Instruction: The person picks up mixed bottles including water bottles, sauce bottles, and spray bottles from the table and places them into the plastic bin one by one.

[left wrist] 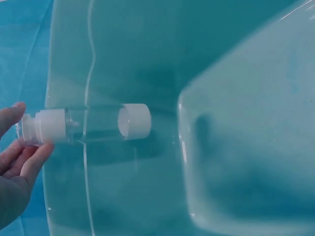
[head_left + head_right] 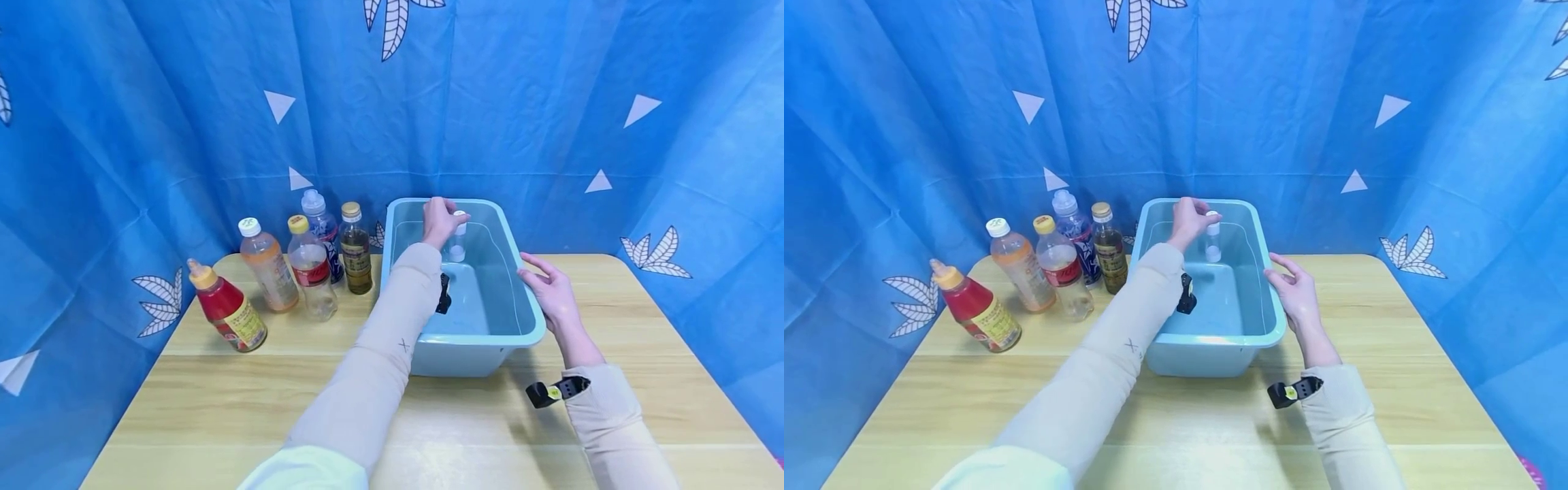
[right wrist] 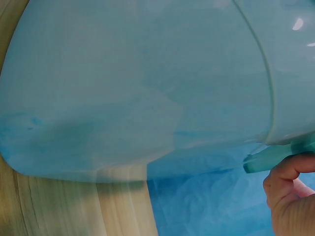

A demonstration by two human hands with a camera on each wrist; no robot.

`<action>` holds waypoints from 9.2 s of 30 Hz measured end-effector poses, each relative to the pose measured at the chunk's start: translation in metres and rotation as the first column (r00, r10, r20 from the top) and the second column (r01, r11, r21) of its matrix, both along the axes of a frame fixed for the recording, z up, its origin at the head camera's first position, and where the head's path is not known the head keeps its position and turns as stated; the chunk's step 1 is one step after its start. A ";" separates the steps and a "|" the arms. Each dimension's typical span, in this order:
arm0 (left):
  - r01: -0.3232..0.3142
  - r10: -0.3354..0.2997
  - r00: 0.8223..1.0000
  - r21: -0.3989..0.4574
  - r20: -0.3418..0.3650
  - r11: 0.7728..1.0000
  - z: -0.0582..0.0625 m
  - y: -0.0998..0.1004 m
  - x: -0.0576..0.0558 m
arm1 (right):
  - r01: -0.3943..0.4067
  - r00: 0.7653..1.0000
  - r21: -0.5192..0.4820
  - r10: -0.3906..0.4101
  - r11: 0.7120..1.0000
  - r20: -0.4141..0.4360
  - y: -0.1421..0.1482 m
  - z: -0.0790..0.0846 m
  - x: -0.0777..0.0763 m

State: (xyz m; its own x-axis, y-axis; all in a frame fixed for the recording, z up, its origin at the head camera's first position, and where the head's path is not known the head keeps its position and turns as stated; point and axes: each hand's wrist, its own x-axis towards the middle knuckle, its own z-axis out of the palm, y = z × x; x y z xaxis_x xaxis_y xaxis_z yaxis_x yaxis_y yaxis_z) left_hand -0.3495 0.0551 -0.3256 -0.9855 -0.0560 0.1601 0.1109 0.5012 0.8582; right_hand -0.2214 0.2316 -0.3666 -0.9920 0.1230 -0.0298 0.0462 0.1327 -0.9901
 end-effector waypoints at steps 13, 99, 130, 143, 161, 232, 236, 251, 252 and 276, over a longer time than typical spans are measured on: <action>0.019 -0.017 0.998 -0.028 0.066 0.999 -0.017 0.014 -0.009 | -0.011 1.000 -0.048 0.010 0.999 -0.007 0.000 0.000 0.001; 0.188 -0.147 0.964 -0.178 0.221 0.966 -0.014 0.010 -0.002 | 0.024 1.000 -0.006 -0.024 1.000 0.016 -0.003 0.000 0.003; 0.270 -0.271 0.962 -0.151 0.015 0.951 0.031 -0.003 0.035 | 0.009 1.000 -0.037 -0.008 0.999 0.029 -0.001 -0.001 0.001; 0.347 -0.351 0.935 -0.075 -0.049 0.935 0.044 -0.013 0.065 | 0.000 1.000 -0.076 0.001 0.997 0.013 -0.001 0.000 0.002; 0.435 -0.420 0.880 0.020 -0.223 0.900 0.070 -0.035 0.102 | 0.011 1.000 -0.069 -0.010 0.998 0.021 -0.002 0.000 0.003; -0.061 0.215 0.894 0.367 -0.393 0.928 -0.019 -0.184 0.158 | 0.003 1.000 -0.139 -0.002 0.990 0.012 -0.002 -0.001 0.004; -0.083 0.230 0.881 0.345 -0.413 0.935 -0.020 -0.191 0.156 | 0.005 1.000 -0.145 -0.004 0.989 0.009 -0.002 -0.001 0.004; -0.251 0.337 0.869 0.265 -0.362 0.931 -0.018 -0.211 0.144 | -0.009 1.000 -0.160 0.009 0.987 0.001 -0.002 -0.002 0.002; -0.251 0.338 0.867 0.264 -0.366 0.931 -0.017 -0.212 0.142 | -0.009 1.000 -0.159 0.009 0.987 0.001 -0.002 -0.002 0.002; -0.299 0.353 0.898 0.225 -0.262 0.927 -0.008 -0.221 0.114 | -0.004 1.000 -0.167 0.006 0.986 0.012 -0.001 -0.002 0.002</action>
